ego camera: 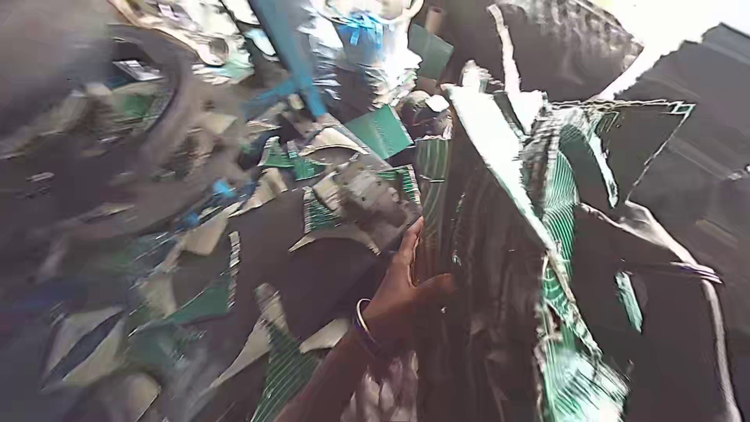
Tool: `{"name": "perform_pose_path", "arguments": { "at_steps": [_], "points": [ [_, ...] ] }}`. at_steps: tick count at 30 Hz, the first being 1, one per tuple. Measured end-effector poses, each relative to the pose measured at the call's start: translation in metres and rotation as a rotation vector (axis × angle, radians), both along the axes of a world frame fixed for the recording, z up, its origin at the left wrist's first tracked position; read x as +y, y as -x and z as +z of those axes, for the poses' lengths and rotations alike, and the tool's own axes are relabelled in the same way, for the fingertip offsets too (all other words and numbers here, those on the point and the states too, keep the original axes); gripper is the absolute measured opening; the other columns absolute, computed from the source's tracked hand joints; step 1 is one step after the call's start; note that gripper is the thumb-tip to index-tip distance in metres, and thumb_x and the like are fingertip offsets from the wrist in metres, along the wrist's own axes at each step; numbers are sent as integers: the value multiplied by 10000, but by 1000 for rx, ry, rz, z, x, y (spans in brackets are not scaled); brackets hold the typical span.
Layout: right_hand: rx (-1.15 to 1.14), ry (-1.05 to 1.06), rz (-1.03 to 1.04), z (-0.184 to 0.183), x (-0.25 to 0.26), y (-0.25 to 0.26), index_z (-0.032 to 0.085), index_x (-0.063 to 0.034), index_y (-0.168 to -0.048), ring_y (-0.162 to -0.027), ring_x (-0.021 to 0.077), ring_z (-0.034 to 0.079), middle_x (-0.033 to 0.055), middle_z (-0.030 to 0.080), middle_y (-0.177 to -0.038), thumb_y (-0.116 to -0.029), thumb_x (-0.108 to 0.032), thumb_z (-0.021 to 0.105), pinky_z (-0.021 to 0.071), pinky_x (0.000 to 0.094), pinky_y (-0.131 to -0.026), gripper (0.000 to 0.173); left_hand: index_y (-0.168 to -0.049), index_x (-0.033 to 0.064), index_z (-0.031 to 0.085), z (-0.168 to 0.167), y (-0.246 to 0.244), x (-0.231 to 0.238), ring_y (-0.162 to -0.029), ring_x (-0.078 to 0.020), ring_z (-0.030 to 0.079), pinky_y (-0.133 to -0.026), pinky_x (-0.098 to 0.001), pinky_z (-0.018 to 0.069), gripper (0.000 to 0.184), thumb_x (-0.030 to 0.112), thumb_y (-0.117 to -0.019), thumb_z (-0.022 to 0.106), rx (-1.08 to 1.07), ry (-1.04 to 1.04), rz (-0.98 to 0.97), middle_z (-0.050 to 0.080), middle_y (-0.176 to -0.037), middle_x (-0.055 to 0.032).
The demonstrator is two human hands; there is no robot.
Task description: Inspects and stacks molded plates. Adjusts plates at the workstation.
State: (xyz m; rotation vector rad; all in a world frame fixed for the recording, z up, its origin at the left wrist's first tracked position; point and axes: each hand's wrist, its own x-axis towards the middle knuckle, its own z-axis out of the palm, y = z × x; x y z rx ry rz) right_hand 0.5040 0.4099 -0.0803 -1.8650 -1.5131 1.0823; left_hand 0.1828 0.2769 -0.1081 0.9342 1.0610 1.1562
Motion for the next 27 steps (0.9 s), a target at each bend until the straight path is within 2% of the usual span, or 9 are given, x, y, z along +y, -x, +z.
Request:
{"name": "perform_pose_path", "arguments": {
  "at_steps": [3,5,7,10,13,15,18,22,27],
  "points": [
    [-75,19,252,15,-33,64,549,-19,-1339,-955,185,634,139,670,-1093,-955,-237,730,521,422,-918,477,-1511,-107,225,16,64,-80,-1177,64,560,-1008,-165,482,1202,757,-795,658,104,-41,89,574,-1362,-22],
    [-216,-216,423,-46,-50,88,454,36,-1431,-1013,401,672,292,660,-1143,-902,-417,755,518,616,-886,759,-1512,-85,257,-5,105,-124,-1134,3,558,-976,-204,475,891,533,-952,568,188,49,172,563,-1330,-77],
    [-456,-240,484,-71,-91,136,202,3,-1610,-1271,550,541,373,471,-1452,-912,-538,715,440,728,-985,1021,-1533,-90,294,-47,140,-160,-1243,-159,551,-1053,-309,446,580,269,-1093,412,296,189,235,516,-1437,-229],
    [-553,-659,592,-67,-142,183,253,-57,-1625,-1527,493,232,285,249,-1653,-916,-652,590,259,722,-1145,984,-1404,-39,480,-50,155,-204,-1072,-59,594,-943,-221,494,408,179,-1134,264,229,342,436,610,-1242,-120],
    [-421,-701,979,-33,-181,214,462,-250,-1558,-1537,404,270,157,347,-1648,-920,-738,496,278,701,-1160,803,-1472,12,449,-33,165,-261,-1171,-54,581,-999,-243,485,554,380,-1114,239,109,243,382,599,-1349,-84],
    [-470,-568,1158,-42,-196,231,463,-307,-1555,-1538,394,277,146,322,-1664,-879,-798,505,262,712,-1160,837,-1448,2,441,-45,168,-276,-1129,-47,599,-974,-252,513,630,488,-1048,421,50,153,320,619,-1275,-67],
    [-538,-626,1186,-60,-205,248,443,-310,-1565,-1537,411,275,180,321,-1658,-858,-800,532,243,735,-1156,865,-1509,11,360,-37,172,-279,-1188,-81,599,-1032,-288,505,836,503,-914,682,119,159,294,605,-1331,-105],
    [-566,-653,1172,-64,-208,246,456,-269,-1561,-1536,411,277,199,319,-1653,-868,-754,563,241,714,-1170,852,-1534,22,326,-27,167,-286,-1289,-146,549,-1087,-326,459,807,215,-867,736,187,149,282,531,-1435,-162],
    [-633,-637,1127,-71,-209,246,422,-294,-1577,-1559,384,223,151,242,-1694,-798,-800,600,219,693,-1193,946,-1526,53,401,-36,158,-284,-1316,-222,557,-1131,-426,418,800,378,-903,783,513,334,208,586,-1402,-173]
  ]
}}
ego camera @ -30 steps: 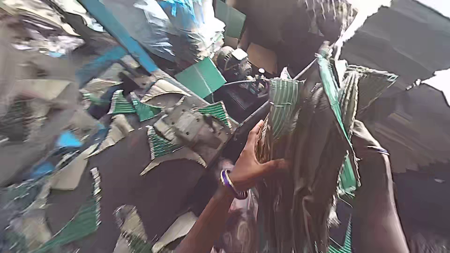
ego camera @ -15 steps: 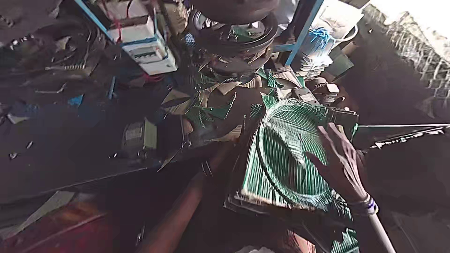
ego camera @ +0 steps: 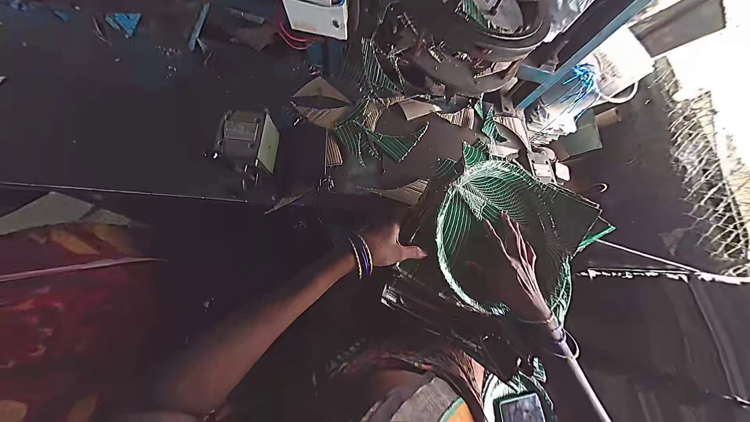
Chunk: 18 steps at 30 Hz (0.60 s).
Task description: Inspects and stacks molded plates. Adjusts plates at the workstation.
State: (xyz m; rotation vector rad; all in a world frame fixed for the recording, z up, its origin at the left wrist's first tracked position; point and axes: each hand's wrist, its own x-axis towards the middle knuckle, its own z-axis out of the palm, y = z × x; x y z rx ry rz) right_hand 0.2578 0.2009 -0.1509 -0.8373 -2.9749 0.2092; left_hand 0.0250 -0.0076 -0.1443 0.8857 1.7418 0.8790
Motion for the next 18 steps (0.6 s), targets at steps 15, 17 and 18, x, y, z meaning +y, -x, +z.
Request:
{"name": "perform_pose_path", "arguments": {
  "at_steps": [15,17,18],
  "points": [
    [37,59,17,-5,7,-8,417,-246,-1582,-1555,401,228,188,255,-1681,-787,-851,564,213,711,-1186,1010,-1306,152,691,18,94,-122,-1321,-428,504,-1038,-647,432,627,472,-793,858,717,346,-178,559,-1426,-183],
    [41,53,17,-4,6,-5,431,-242,-1575,-1541,424,252,212,280,-1665,-783,-857,560,221,726,-1174,1011,-1360,132,635,25,52,-90,-1377,-375,457,-1088,-596,418,871,733,-739,750,699,164,-57,514,-1472,-151],
    [40,55,14,-3,5,-5,433,-245,-1573,-1541,425,251,214,282,-1664,-781,-861,559,219,726,-1175,1011,-1295,91,653,27,28,-69,-1272,-340,553,-1038,-569,472,880,791,-761,673,646,86,-7,601,-1342,-146]
  ]
}}
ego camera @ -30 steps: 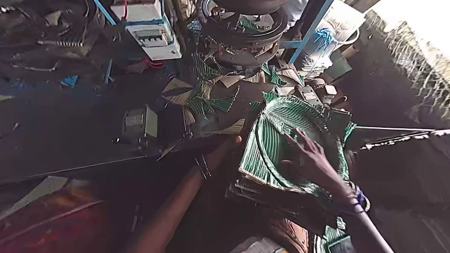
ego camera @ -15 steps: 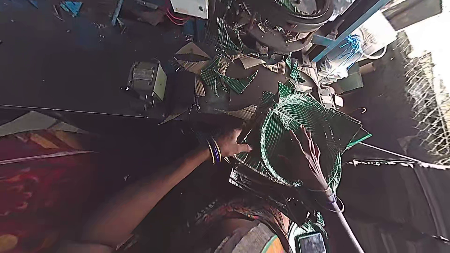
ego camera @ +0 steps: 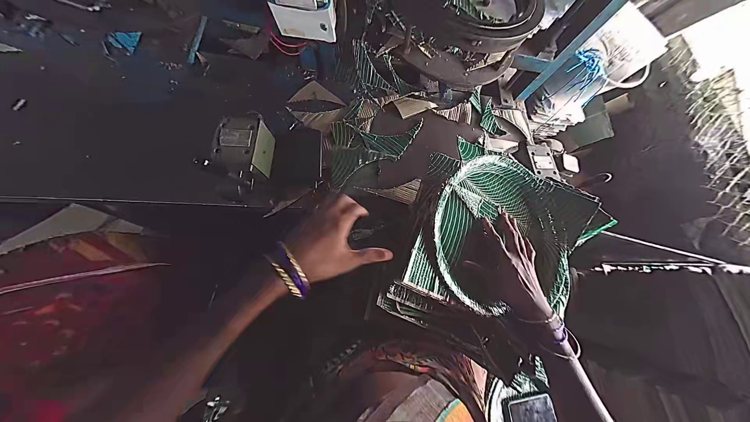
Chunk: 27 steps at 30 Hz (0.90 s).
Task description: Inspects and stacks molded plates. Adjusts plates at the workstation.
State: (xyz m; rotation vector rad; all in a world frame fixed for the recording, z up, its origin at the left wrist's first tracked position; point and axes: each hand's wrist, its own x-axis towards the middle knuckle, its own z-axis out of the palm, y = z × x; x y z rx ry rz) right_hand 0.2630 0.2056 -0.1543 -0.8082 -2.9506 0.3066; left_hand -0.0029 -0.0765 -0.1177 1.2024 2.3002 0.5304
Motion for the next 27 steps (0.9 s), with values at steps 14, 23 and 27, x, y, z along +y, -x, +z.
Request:
{"name": "perform_pose_path", "arguments": {
  "at_steps": [14,23,27],
  "points": [
    [12,10,29,-6,3,-11,432,-277,-1572,-1570,363,204,143,248,-1694,-727,-870,599,195,711,-1195,1046,-1142,55,710,-3,17,-63,-871,-121,691,-843,-358,567,372,357,-925,716,-504,140,23,726,-956,-63],
    [8,-11,45,-4,5,-11,433,-252,-1573,-1553,394,239,178,271,-1678,-743,-894,563,215,699,-1195,1057,-1286,11,630,-27,-30,53,-1179,-374,615,-1015,-588,483,880,721,-775,727,66,-214,85,658,-1223,-206],
    [16,-26,9,-8,15,-16,461,-215,-1556,-1543,401,265,197,306,-1659,-752,-855,589,234,693,-1190,1035,-1222,-45,640,-33,-31,102,-1018,-385,677,-914,-584,521,331,92,-929,706,-303,-142,43,691,-1077,-248]
  ]
}}
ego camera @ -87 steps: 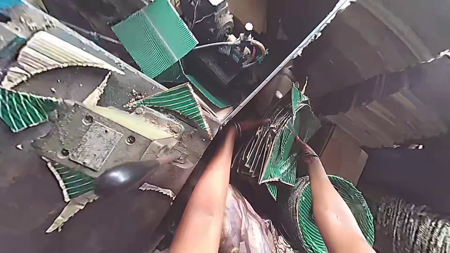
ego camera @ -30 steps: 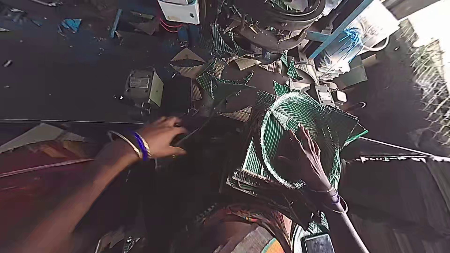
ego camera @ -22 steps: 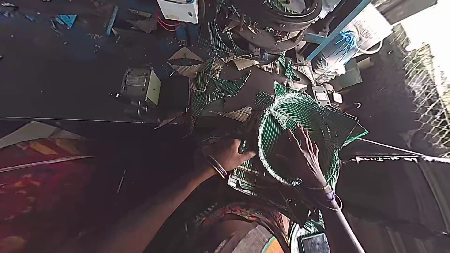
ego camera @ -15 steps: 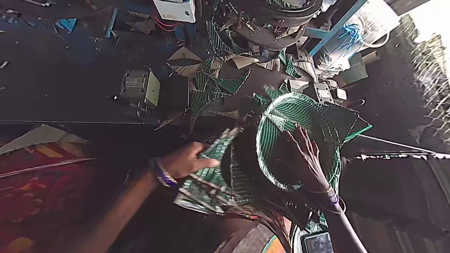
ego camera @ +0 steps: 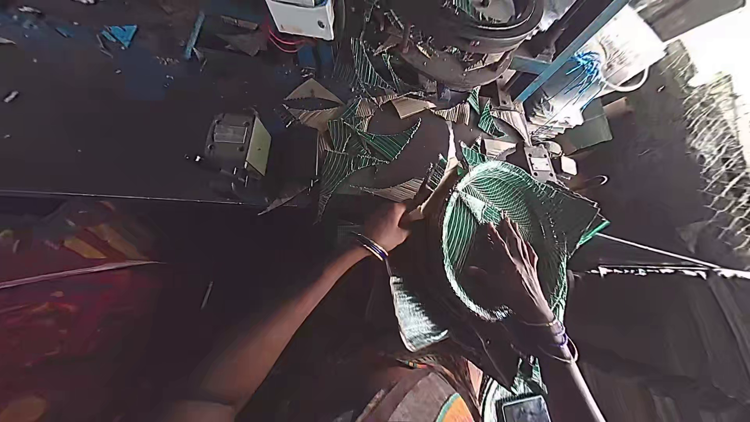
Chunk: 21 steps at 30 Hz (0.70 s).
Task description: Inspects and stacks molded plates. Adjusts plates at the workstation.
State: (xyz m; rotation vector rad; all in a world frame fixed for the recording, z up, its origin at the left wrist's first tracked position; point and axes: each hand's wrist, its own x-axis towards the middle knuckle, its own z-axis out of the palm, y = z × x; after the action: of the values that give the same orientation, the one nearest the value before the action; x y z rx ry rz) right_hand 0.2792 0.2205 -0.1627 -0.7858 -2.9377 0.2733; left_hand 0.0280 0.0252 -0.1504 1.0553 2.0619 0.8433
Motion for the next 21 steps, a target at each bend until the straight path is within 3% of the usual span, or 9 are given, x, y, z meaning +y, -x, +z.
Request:
{"name": "perform_pose_path", "arguments": {
  "at_steps": [3,7,8,10,12,14,15,17,21],
  "points": [
    [2,11,-10,-3,4,-8,449,-216,-1563,-1541,391,276,193,306,-1661,-757,-853,589,228,692,-1196,1037,-1195,-19,675,-4,47,-40,-962,-319,702,-885,-556,552,258,111,-975,640,152,-209,161,715,-1055,-201],
    [-1,12,-2,-1,3,-8,450,-206,-1563,-1542,401,269,189,294,-1667,-766,-847,578,221,695,-1193,1032,-1342,-113,509,21,113,-138,-1145,-540,590,-951,-700,442,343,48,-1041,531,425,117,386,591,-1233,-375],
    [-2,14,-5,0,2,-7,452,-207,-1561,-1544,397,267,181,292,-1670,-763,-851,578,215,695,-1196,1033,-1341,-69,528,21,116,-157,-1139,-544,598,-906,-724,458,363,87,-1018,585,555,197,364,608,-1228,-350],
    [-3,12,-7,0,1,-5,447,-204,-1564,-1545,396,266,181,294,-1669,-764,-863,568,209,705,-1193,1044,-1363,-23,548,25,91,-153,-1246,-546,517,-967,-744,428,551,183,-905,774,619,145,310,539,-1356,-314],
    [-17,2,2,1,-4,-5,431,-203,-1574,-1544,399,267,190,293,-1667,-766,-883,540,220,709,-1188,1061,-1458,59,492,18,37,-117,-1344,-387,512,-1072,-609,444,719,389,-881,768,491,7,236,515,-1471,-193],
    [-19,-6,23,4,-15,0,435,-205,-1570,-1536,408,281,195,307,-1660,-762,-880,548,239,721,-1171,1059,-1551,92,394,13,-11,-74,-1339,-328,547,-1103,-552,449,785,476,-937,697,220,50,134,534,-1482,-170],
    [-24,2,31,7,-22,1,434,-207,-1572,-1539,410,274,197,305,-1660,-761,-870,562,233,727,-1170,1056,-1567,74,363,8,-23,-57,-1323,-369,557,-1092,-573,444,754,426,-973,666,130,155,67,544,-1460,-209],
    [-27,0,38,8,-31,-1,436,-220,-1572,-1544,408,262,195,299,-1664,-754,-871,567,228,724,-1175,1053,-1498,31,465,-11,-33,-40,-1318,-391,544,-1098,-573,415,576,304,-1010,604,81,287,-8,565,-1417,-235],
    [17,35,58,12,-30,-9,458,-180,-1556,-1533,412,287,209,326,-1648,-796,-845,547,259,715,-1167,1013,-1431,4,557,-42,-22,-91,-1394,-357,486,-1181,-529,343,435,216,-1053,517,-40,233,-145,551,-1454,-225]
  ]
}}
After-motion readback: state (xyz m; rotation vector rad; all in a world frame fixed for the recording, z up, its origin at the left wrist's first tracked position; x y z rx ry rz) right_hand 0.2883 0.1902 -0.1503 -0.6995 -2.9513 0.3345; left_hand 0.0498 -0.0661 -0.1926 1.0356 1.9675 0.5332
